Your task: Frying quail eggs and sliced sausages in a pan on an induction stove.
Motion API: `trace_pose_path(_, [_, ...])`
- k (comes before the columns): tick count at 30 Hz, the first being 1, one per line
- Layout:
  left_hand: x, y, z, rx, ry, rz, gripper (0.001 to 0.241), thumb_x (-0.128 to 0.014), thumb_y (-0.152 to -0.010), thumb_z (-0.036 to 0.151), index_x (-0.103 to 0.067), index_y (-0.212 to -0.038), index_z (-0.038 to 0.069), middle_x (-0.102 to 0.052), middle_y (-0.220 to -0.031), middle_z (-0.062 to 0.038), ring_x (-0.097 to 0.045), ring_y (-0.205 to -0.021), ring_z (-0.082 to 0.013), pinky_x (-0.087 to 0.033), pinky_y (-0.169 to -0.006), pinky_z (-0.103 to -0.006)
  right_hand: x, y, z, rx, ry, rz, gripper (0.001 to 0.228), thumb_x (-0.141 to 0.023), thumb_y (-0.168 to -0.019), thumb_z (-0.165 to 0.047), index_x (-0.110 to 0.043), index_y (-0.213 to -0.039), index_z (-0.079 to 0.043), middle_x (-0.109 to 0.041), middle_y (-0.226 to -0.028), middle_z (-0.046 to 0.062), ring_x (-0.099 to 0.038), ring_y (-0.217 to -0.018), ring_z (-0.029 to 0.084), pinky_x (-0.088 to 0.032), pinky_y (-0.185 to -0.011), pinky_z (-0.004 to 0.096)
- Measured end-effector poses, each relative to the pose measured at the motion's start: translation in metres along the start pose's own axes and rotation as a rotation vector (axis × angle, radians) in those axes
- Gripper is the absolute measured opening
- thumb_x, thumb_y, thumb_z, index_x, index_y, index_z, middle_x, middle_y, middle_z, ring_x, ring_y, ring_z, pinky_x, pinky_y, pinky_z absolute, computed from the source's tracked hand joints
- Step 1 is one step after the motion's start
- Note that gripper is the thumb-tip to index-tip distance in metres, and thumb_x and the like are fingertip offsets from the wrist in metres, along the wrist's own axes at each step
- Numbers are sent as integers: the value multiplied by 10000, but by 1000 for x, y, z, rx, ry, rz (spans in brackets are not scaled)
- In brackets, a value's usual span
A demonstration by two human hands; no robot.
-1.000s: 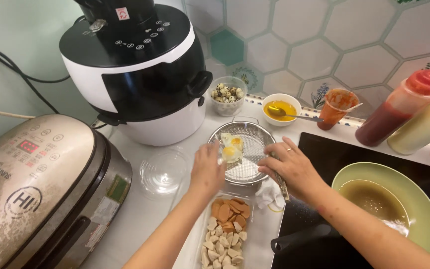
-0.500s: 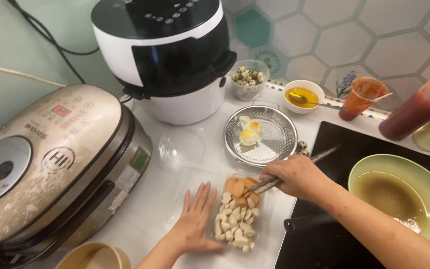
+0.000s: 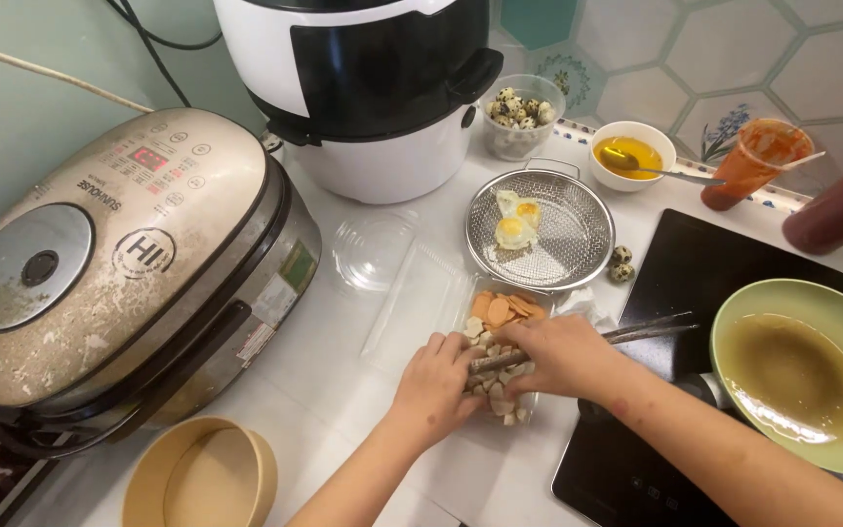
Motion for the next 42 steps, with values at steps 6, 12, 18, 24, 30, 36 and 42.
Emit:
trace_pose_path(6, [-21,-15,-1,-16,-60,-44,539,-847,-672,145,-661,-1174,83,-543,-1146,-122,-551,-1083,-331,-532,-851,-449,8,9,2,84,-46,26,772,-913,-569,-452,-653,-1265,-239,-732,-1109,9,-698,-969,258,-538,-802,412])
trace_pose_path(12, [-39,-28,-3,70,-108,-108,561,-768,-730,33,-647,-1269,131,-525,-1163,-156,-569,-1065,-362,-537,-833,-472,4,11,10,65,-40,39,658,-883,-633,-414,-671,-1237,-263,-715,-1080,-41,-704,-973,227,-552,-818,392])
trace_pose_path(18, [-57,-43,-56,135,282,-92,394,-758,-737,10,-719,-1111,127,-642,-1109,-136,-662,-1008,-304,-577,-852,-410,19,16,16,65,-44,83,480,-818,-754,-385,-686,-1195,-250,-720,-1062,-43,-701,-965,240,-552,-805,401])
trace_pose_path(24, [-32,-34,-58,637,1556,-176,308,-686,-830,45,-574,-1109,108,-666,-1031,-52,-668,-920,-171,-545,-720,-299,40,17,28,-76,-126,159,419,-751,-806,-432,-735,-1186,-255,-764,-997,-2,-719,-947,237,-565,-784,392])
trace_pose_path(30, [-55,-34,-64,726,2112,-2,278,-667,-875,174,-549,-1086,37,-666,-965,-152,-703,-837,-229,-551,-621,-298,43,6,26,-194,-273,152,434,-753,-820,-456,-730,-1176,-210,-772,-961,59,-733,-917,274,-564,-782,394])
trace_pose_path(36, [-64,-41,-67,805,2039,118,281,-568,-1024,192,-480,-1244,42,-644,-1040,-136,-718,-926,-266,-632,-834,-365,41,0,15,-284,-357,72,361,-725,-842,-459,-746,-1090,-198,-778,-882,74,-737,-807,252,-556,-746,395])
trace_pose_path(42, [-27,-41,-38,702,2069,53,399,-451,-1027,198,-461,-1391,36,-647,-1228,-201,-710,-1114,-335,-571,-930,-412,42,3,25,-291,-393,99,348,-711,-858,-462,-748,-1093,-208,-776,-828,70,-734,-769,245,-550,-732,382])
Point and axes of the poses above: each hand's wrist, its own y-axis away from the middle knuckle, its own x-axis out of the back of the hand, z = x × y, the point moved 7 cm from there along -y, towards the middle knuckle
